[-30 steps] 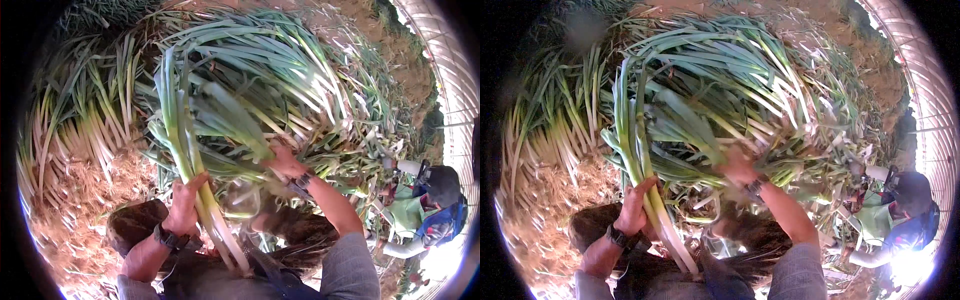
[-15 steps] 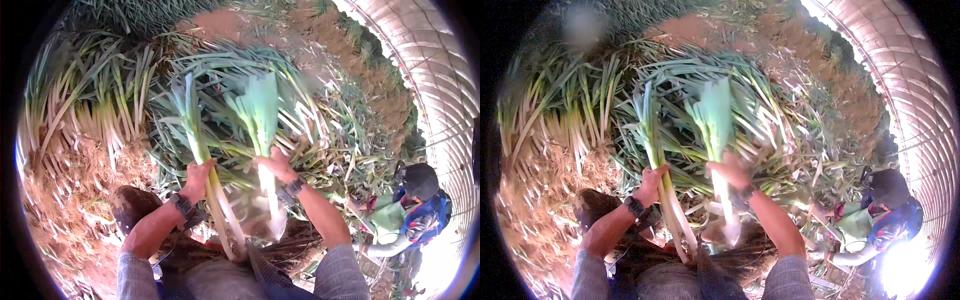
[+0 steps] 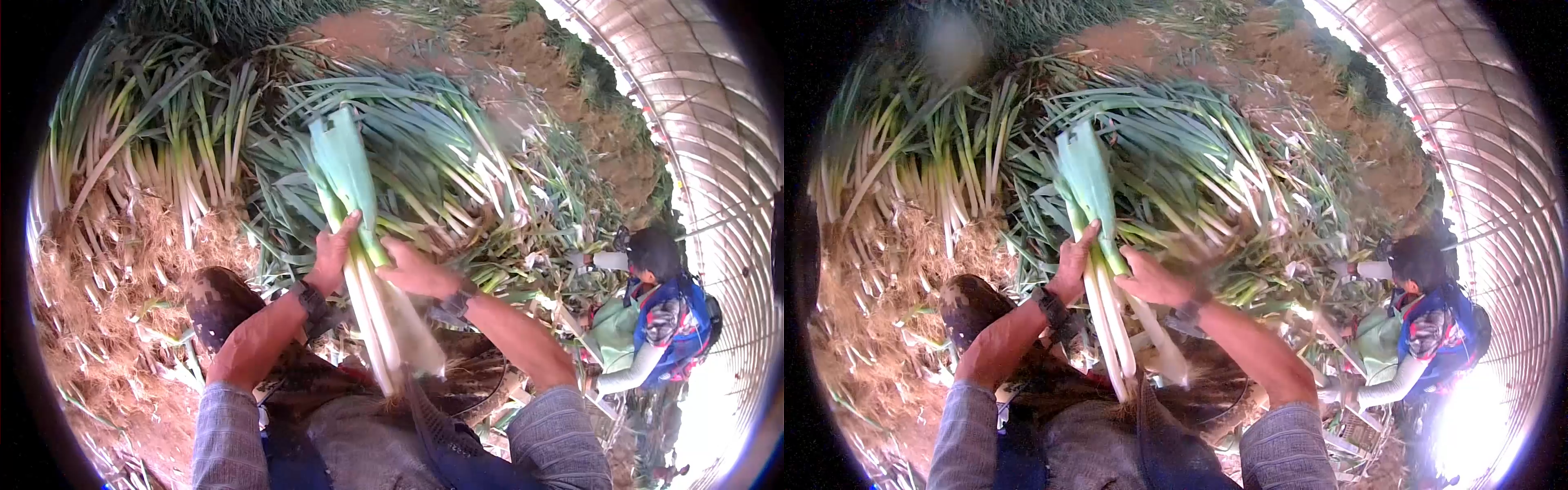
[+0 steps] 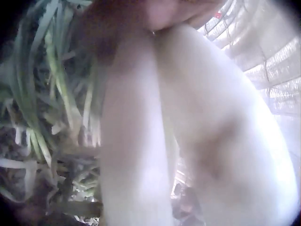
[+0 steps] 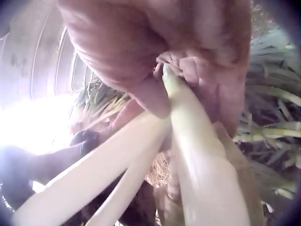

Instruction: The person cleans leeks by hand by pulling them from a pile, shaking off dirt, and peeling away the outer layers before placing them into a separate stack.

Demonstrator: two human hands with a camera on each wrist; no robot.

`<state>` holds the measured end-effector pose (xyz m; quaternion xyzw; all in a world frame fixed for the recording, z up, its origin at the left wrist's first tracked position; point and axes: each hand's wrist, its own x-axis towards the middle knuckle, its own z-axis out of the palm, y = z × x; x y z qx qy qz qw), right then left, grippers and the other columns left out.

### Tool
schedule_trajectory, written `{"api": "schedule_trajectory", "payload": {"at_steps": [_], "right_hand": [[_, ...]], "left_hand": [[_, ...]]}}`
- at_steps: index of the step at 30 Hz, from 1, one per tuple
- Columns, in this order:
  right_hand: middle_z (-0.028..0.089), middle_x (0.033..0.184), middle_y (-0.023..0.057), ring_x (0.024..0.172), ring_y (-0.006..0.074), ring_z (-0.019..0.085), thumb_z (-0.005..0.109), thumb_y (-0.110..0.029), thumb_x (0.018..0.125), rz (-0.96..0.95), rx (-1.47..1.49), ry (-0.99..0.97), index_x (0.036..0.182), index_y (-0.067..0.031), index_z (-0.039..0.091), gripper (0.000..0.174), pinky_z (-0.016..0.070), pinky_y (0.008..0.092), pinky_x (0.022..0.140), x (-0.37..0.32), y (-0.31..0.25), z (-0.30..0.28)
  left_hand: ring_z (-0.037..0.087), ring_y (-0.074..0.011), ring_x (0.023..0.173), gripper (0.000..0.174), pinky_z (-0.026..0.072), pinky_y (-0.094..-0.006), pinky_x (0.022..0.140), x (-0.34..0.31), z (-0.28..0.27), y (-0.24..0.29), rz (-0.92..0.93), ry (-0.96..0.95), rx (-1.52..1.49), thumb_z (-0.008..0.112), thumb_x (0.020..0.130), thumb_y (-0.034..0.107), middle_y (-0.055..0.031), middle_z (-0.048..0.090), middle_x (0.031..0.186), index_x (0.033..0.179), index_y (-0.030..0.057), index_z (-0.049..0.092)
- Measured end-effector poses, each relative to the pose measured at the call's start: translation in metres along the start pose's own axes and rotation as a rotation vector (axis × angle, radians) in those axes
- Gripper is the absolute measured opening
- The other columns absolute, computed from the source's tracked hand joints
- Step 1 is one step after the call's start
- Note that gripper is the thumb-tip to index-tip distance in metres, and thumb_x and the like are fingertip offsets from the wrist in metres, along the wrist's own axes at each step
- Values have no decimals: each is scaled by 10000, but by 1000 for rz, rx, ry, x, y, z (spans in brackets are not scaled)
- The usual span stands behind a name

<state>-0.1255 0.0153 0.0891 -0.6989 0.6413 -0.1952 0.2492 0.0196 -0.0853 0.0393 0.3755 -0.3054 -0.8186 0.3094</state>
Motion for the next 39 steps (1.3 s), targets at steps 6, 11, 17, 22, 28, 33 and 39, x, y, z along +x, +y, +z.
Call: {"api": "schedule_trajectory", "payload": {"at_steps": [6, 11, 17, 22, 28, 33, 39], "right_hand": [[581, 1159, 249, 976, 270, 610, 573, -177, 926, 437, 598, 13, 1303, 104, 438, 489, 515, 380, 897, -8, -15, -3], [622, 1017, 103, 786, 166, 656, 578, -206, 934, 272, 736, 242, 1226, 29, 479, 387, 588, 286, 673, 30, -38, -70], [579, 1036, 132, 730, 163, 619, 622, -113, 872, 277, 756, 95, 1384, 18, 316, 611, 577, 257, 593, 16, -26, -9], [564, 988, 180, 553, 117, 544, 570, -100, 883, 419, 405, -47, 1457, 9, 188, 698, 476, 202, 385, 6, -21, 3], [584, 781, 243, 605, 344, 615, 602, -156, 825, 259, 31, -203, 1301, 132, 259, 654, 525, 429, 500, -11, -38, 11], [558, 898, 180, 811, 305, 585, 629, -211, 832, 111, 11, 1, 1065, 61, 476, 389, 494, 463, 761, -29, -36, 19], [557, 884, 137, 625, 136, 540, 486, -263, 978, 169, 593, -198, 1086, 55, 518, 337, 517, 246, 527, -109, -74, 21]], "left_hand": [[656, -225, 740, 385, 575, -357, 639, 10, 4, 7, -16, -123, -108, 710, 839, 177, -135, 652, 932, 1102, -61, 558], [650, -215, 662, 259, 566, -344, 581, 2, 6, 4, -2, -144, 76, 672, 836, 106, -119, 658, 839, 1021, -60, 599], [644, -247, 661, 273, 584, -354, 571, 9, 13, -6, 61, -270, -65, 495, 877, 91, -154, 639, 865, 1077, -80, 569], [616, -257, 888, 345, 529, -372, 820, 18, 16, -21, -49, -81, -213, 501, 928, 242, -159, 611, 992, 1136, -26, 561], [615, -259, 827, 478, 529, -381, 776, 32, 14, -14, -82, -212, -230, 647, 873, 381, -131, 619, 946, 1138, -4, 546], [605, -240, 800, 423, 514, -363, 749, 53, -4, -25, 47, -154, -76, 667, 832, 333, -106, 606, 894, 1049, -21, 591], [621, -285, 871, 399, 534, -400, 772, 58, -1, 40, 92, 109, 51, 684, 792, 203, -155, 627, 1003, 1126, 3, 596]]}}
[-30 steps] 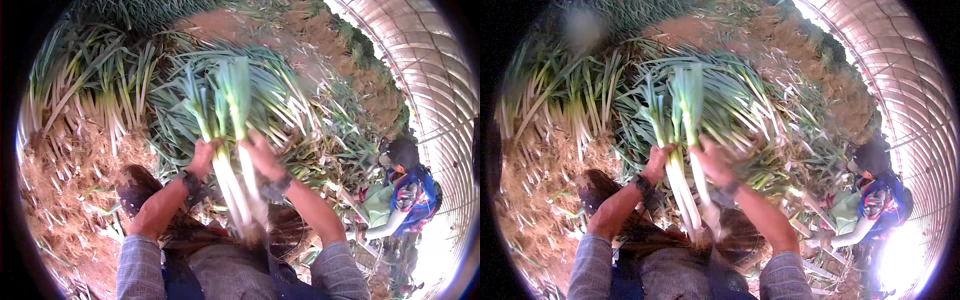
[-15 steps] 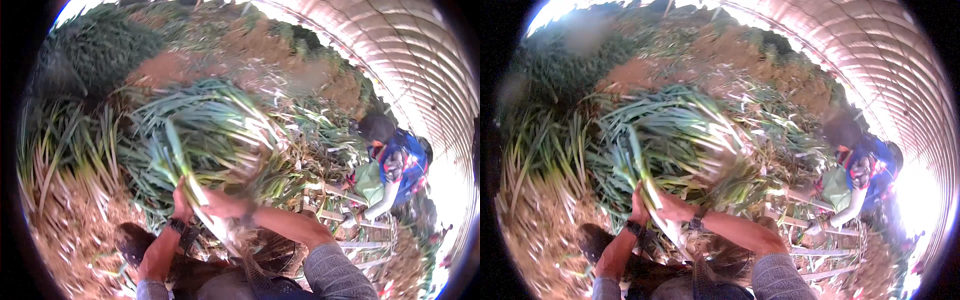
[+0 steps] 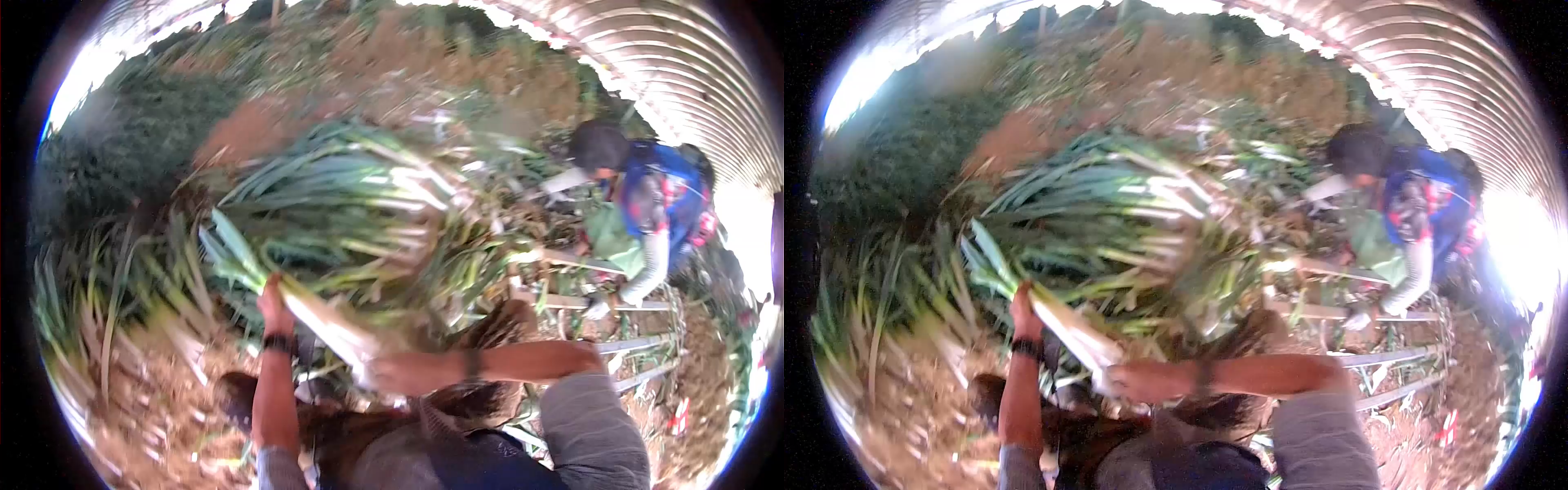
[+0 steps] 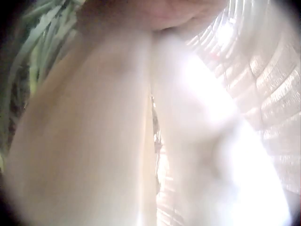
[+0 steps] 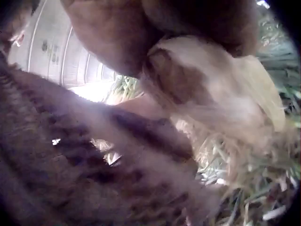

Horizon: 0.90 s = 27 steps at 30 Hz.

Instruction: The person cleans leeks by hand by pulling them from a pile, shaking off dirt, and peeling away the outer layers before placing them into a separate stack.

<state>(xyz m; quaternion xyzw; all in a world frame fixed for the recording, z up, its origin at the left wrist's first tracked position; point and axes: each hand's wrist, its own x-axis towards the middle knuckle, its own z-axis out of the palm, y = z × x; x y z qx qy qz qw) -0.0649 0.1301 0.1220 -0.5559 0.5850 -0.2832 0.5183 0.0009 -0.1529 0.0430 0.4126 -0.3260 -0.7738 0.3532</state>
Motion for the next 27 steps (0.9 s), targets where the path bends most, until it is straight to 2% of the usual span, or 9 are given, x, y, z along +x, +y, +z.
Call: {"api": "schedule_trajectory", "payload": {"at_steps": [2, 4, 8, 12, 14, 17, 20, 24, 27], "right_hand": [[556, 887, 119, 574, 122, 519, 437, -296, 1007, -356, -156, 108, 1023, 20, 567, 343, 498, 247, 466, -28, 26, -6], [568, 850, 128, 541, 130, 529, 389, -279, 1025, -367, -555, 46, 951, -9, 569, 333, 488, 262, 447, -45, -1, -45], [624, 710, 75, 435, 141, 514, 417, -226, 1013, -117, -449, -248, 1121, -37, 633, 307, 473, 271, 421, -104, -78, -50], [709, 888, 72, 533, 138, 557, 575, -31, 836, 355, -657, 200, 1155, -191, 659, 367, 449, 240, 481, -174, -73, -126], [599, 1114, 148, 871, 222, 575, 610, -102, 842, 378, -1509, 572, 1327, -46, 477, 506, 490, 394, 726, -208, -20, -161], [231, 1520, 246, 1364, 368, 339, 635, -288, 894, 403, -461, 653, 1445, 2, 288, 713, 311, 463, 1126, -143, -4, -150], [245, 1504, 267, 1331, 383, 385, 618, -388, 895, -9, -314, 529, 1466, 8, 217, 803, 385, 493, 1070, -31, 2, -113], [439, 1354, 295, 907, 286, 617, 488, -421, 971, 50, -63, 348, 1367, 40, 393, 615, 544, 393, 792, 37, -21, -67], [603, 815, 133, 598, 197, 588, 406, -350, 1016, 138, -125, -46, 1125, 17, 555, 412, 519, 292, 565, 23, -16, -49]], "left_hand": [[621, -325, 944, 472, 511, -420, 818, 61, -55, -56, 716, -169, 660, 672, 736, 44, -157, 644, 1077, 1196, 90, 579], [598, -304, 883, 395, 499, -407, 810, 22, -11, -25, -13, 107, -166, 734, 747, 143, -126, 616, 1002, 1093, 11, 597], [574, -289, 849, 427, 500, -428, 769, 36, -10, -42, -32, 93, -170, 736, 742, 223, -140, 566, 963, 1028, -46, 569], [568, -288, 845, 341, 497, -432, 803, 37, -18, -24, -137, -19, -240, 674, 799, 224, -118, 556, 894, 1033, 20, 535], [574, -272, 838, 260, 506, -428, 785, 43, -27, -31, -123, -166, -277, 661, 823, 232, -95, 573, 877, 991, 71, 544], [617, -242, 771, 223, 543, -358, 727, 23, -15, -27, -120, -342, -294, 649, 839, 226, -117, 627, 840, 956, 48, 582], [624, -223, 779, 246, 550, -339, 717, -18, 16, -7, -141, -421, -363, 678, 825, 219, -113, 634, 851, 974, 48, 583], [628, -232, 742, 257, 562, -324, 651, -29, 24, 0, -139, -543, -400, 675, 833, 228, -125, 634, 854, 996, 52, 582], [631, -236, 743, 244, 563, -338, 641, -13, 7, 7, -151, -508, -299, 649, 855, 237, -139, 633, 867, 999, 51, 583]]}}
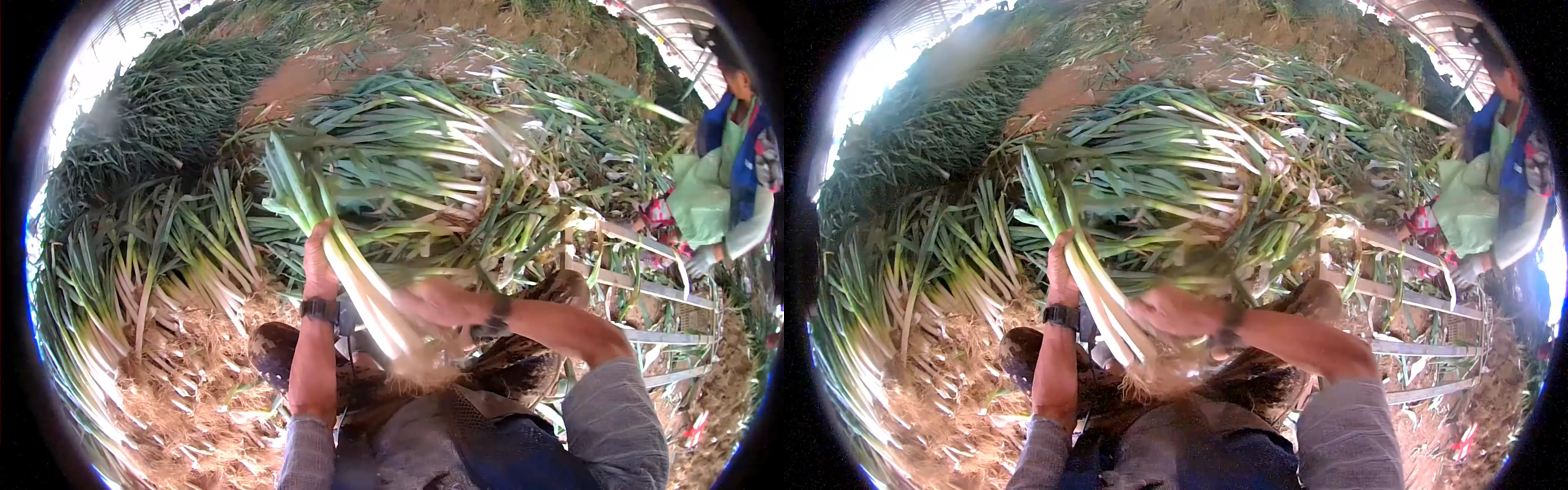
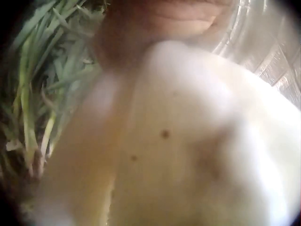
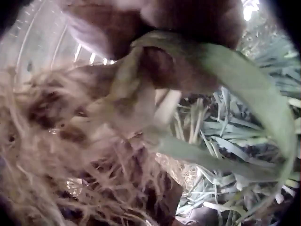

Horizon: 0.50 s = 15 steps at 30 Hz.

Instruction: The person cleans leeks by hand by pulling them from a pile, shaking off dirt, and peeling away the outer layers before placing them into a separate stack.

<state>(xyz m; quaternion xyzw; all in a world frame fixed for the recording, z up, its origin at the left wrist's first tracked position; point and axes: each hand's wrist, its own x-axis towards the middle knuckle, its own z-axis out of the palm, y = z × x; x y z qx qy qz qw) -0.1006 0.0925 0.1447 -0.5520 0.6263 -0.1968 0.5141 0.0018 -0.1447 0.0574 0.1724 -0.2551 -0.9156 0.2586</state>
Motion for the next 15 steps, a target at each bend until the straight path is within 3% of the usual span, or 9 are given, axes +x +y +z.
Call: {"api": "schedule_trajectory", "payload": {"at_steps": [1, 3, 4, 6, 8, 10, 12, 13, 15], "right_hand": [[574, 653, 70, 549, 177, 582, 397, -324, 1022, -119, 150, -34, 1040, -1, 588, 375, 505, 272, 513, -29, 2, 9], [570, 626, 66, 542, 134, 585, 414, -321, 1016, -512, -132, 114, 944, -33, 621, 362, 501, 286, 488, -58, 36, 58], [570, 626, 66, 542, 134, 585, 414, -321, 1016, -499, -131, 129, 944, -33, 621, 362, 501, 286, 488, -75, 34, 52], [625, 661, 57, 483, 114, 554, 462, -235, 1002, -6, -284, -103, 924, -37, 650, 283, 460, 218, 408, -114, 12, 39], [639, 696, 64, 518, 128, 575, 463, -224, 1001, 3, -187, 1, 933, -22, 650, 283, 487, 233, 467, -109, 20, 21], [654, 731, 70, 554, 142, 595, 464, -214, 1001, -41, -113, 93, 942, -8, 650, 284, 514, 247, 526, -86, 41, 10], [665, 755, 76, 586, 126, 600, 460, -262, 1009, -274, -63, 398, 953, -6, 665, 332, 526, 269, 591, -50, 62, 0], [679, 787, 93, 580, 124, 599, 468, -285, 1008, -85, 82, 373, 982, -31, 683, 334, 529, 270, 583, -44, 46, -11], [674, 757, 75, 517, 105, 574, 455, -284, 1007, -126, 52, 347, 1009, -35, 670, 329, 499, 243, 500, -13, 62, -25]], "left_hand": [[629, -227, 698, 265, 559, -333, 619, -1, -3, 1, 64, 67, 34, 645, 859, 257, -119, 624, 791, 1011, 52, 573], [623, -208, 632, 351, 556, -336, 553, -8, 6, -1, 287, 244, 80, 638, 863, 372, -86, 610, 749, 1021, 68, 564], [634, -199, 669, 463, 566, -347, 574, 1, -27, 2, 246, 259, 320, 612, 856, 496, -87, 619, 836, 1053, 79, 571], [645, -199, 736, 515, 576, -358, 645, -4, -42, 9, 160, 132, 302, 555, 881, 539, -90, 615, 895, 1096, 71, 570], [647, -204, 766, 494, 571, -356, 669, 9, -51, -9, 204, 152, 247, 496, 918, 520, -91, 623, 867, 1075, 62, 595], [631, -219, 719, 413, 565, -358, 656, -9, 0, -16, 163, 497, 327, 501, 933, 432, -106, 625, 854, 1055, 51, 605], [611, -241, 732, 387, 557, -372, 665, 12, -50, -27, 10, 330, 372, 523, 925, 381, -133, 619, 940, 1108, 45, 580], [604, -242, 751, 374, 549, -379, 657, 9, -48, -29, -4, 335, 330, 529, 921, 362, -137, 609, 963, 1116, 46, 573], [605, -251, 747, 364, 549, -392, 660, -4, -36, -42, -43, 315, 267, 567, 893, 319, -126, 596, 903, 1120, 35, 548]]}}
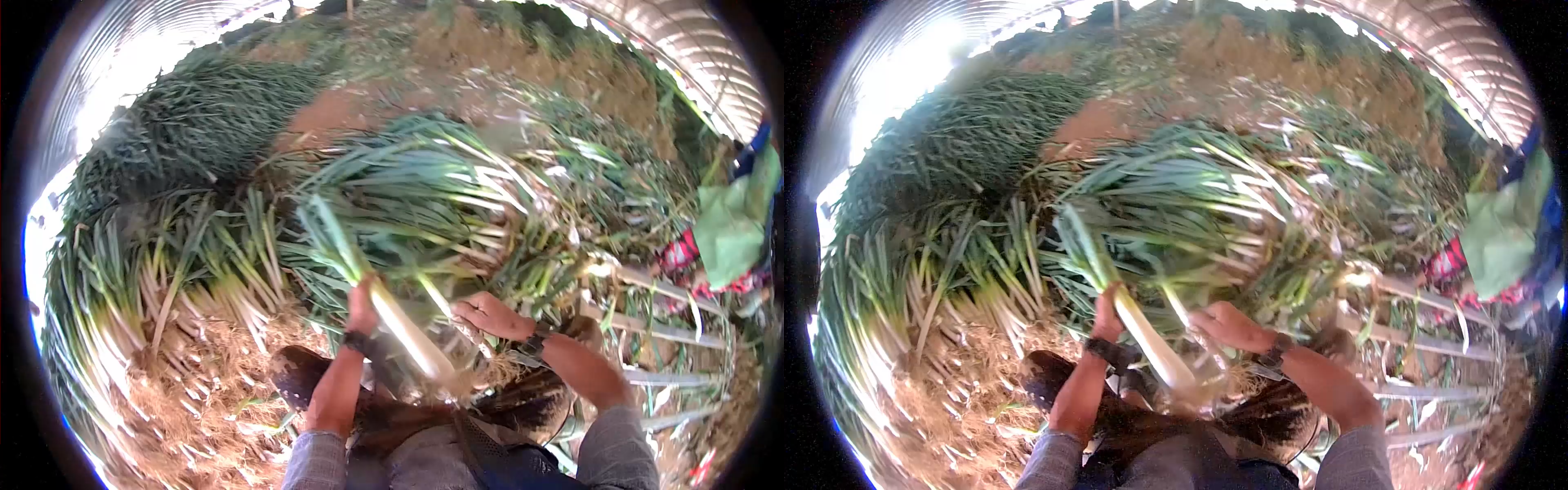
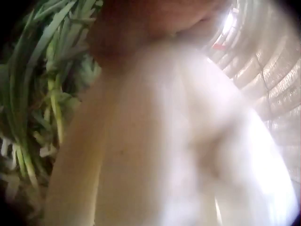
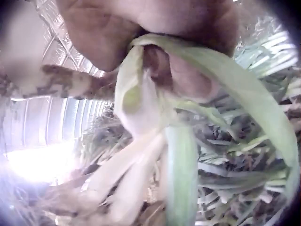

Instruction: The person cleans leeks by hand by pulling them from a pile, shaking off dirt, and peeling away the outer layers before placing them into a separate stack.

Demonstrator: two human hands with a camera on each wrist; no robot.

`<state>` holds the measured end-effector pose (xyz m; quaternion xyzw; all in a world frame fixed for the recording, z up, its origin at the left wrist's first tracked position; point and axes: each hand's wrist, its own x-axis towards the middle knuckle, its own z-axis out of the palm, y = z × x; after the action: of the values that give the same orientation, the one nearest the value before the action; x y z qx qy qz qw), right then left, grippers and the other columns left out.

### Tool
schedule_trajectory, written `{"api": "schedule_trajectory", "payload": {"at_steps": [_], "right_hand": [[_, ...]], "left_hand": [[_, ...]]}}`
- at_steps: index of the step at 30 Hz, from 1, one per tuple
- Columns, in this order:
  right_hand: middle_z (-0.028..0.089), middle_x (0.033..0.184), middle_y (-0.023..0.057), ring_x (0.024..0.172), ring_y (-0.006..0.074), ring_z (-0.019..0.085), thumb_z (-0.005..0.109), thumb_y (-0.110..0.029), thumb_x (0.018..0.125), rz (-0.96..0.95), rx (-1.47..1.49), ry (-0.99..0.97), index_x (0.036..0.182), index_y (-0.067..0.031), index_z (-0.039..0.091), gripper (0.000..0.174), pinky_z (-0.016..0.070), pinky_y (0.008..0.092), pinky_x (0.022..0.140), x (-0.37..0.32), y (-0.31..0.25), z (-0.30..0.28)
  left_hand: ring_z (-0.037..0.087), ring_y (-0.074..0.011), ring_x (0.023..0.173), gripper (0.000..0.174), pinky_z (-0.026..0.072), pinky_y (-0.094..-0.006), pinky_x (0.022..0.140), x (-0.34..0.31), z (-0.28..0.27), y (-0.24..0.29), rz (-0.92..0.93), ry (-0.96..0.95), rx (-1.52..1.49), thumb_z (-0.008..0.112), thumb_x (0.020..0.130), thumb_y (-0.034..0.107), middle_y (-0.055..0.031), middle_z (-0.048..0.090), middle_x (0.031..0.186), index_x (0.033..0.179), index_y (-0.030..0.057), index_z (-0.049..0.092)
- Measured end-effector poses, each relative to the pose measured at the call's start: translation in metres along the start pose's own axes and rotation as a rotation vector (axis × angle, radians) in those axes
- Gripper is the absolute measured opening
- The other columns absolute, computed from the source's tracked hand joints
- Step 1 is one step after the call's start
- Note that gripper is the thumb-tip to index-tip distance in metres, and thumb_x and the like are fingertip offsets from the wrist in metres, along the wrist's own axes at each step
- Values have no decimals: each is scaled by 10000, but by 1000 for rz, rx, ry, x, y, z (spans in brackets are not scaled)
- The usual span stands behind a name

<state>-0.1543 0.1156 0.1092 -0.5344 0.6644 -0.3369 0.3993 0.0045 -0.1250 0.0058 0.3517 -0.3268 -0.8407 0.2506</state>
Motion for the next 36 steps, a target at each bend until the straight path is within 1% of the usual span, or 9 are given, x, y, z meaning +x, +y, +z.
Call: {"api": "schedule_trajectory", "payload": {"at_steps": [3, 6, 7, 9, 12, 13, 16, 26, 36], "right_hand": [[664, 751, 83, 497, 103, 570, 479, -298, 997, 118, 194, -100, 1030, -24, 650, 324, 498, 225, 466, 22, -3, 27], [646, 711, 78, 527, 112, 582, 497, -275, 992, -136, -187, -264, 981, -29, 665, 298, 511, 245, 501, 32, -7, 44], [646, 711, 78, 527, 112, 582, 497, -275, 992, -128, -187, -270, 981, -29, 665, 298, 511, 245, 501, 29, -11, 44], [601, 618, 45, 466, 99, 518, 512, -253, 986, -237, -52, -148, 902, -26, 669, 288, 463, 254, 451, 22, -27, 44], [555, 575, 22, 435, 110, 468, 510, -233, 984, -355, -197, -116, 839, -22, 655, 294, 425, 262, 429, 23, -13, 41], [544, 565, 18, 422, 113, 452, 512, -225, 981, -443, -217, -115, 829, -23, 652, 289, 420, 261, 427, 23, -13, 40], [569, 564, 39, 409, 122, 478, 545, -212, 957, -399, -304, -147, 869, -26, 668, 239, 428, 270, 432, 13, -35, 47], [645, 615, 68, 462, 146, 573, 594, -210, 924, -415, -257, -166, 973, -52, 702, 198, 482, 300, 480, 1, -80, 38], [570, 541, 70, 410, 145, 512, 564, -241, 949, -232, -416, -202, 848, -50, 664, 238, 434, 309, 448, -76, -51, 10]], "left_hand": [[612, -235, 805, 417, 544, -362, 752, -73, 61, 18, -130, 16, 36, 609, 865, 335, -87, 591, 841, 1115, 9, 539], [620, -218, 892, 455, 537, -341, 784, -59, 32, -21, 21, -199, 153, 644, 869, 319, -116, 632, 984, 1126, -51, 577], [629, -209, 858, 449, 546, -329, 724, 6, -20, -86, 383, -366, 313, 669, 869, 298, -127, 638, 1027, 1145, -48, 593], [650, -238, 969, 355, 518, -390, 840, -7, -17, -87, 231, -310, 710, 555, 919, 170, -175, 656, 1083, 1248, 37, 576], [662, -248, 928, 349, 532, -358, 814, -37, 19, -68, -47, -216, 338, 562, 932, 211, -173, 661, 1068, 1212, 7, 593], [650, -219, 837, 349, 524, -323, 717, 3, -17, -110, 238, -370, 537, 560, 944, 277, -135, 661, 945, 1097, -29, 627], [632, -200, 765, 490, 560, -313, 687, -46, 38, -44, -270, -257, 262, 657, 861, 358, -111, 611, 910, 1182, 0, 558], [644, -191, 761, 418, 571, -315, 654, -54, 62, 21, -81, -447, -211, 700, 830, 246, -122, 668, 974, 1134, -7, 565], [613, -229, 716, 274, 540, -343, 650, 4, 32, 20, 26, -112, -144, 662, 815, 144, -115, 637, 849, 1015, -28, 587]]}}
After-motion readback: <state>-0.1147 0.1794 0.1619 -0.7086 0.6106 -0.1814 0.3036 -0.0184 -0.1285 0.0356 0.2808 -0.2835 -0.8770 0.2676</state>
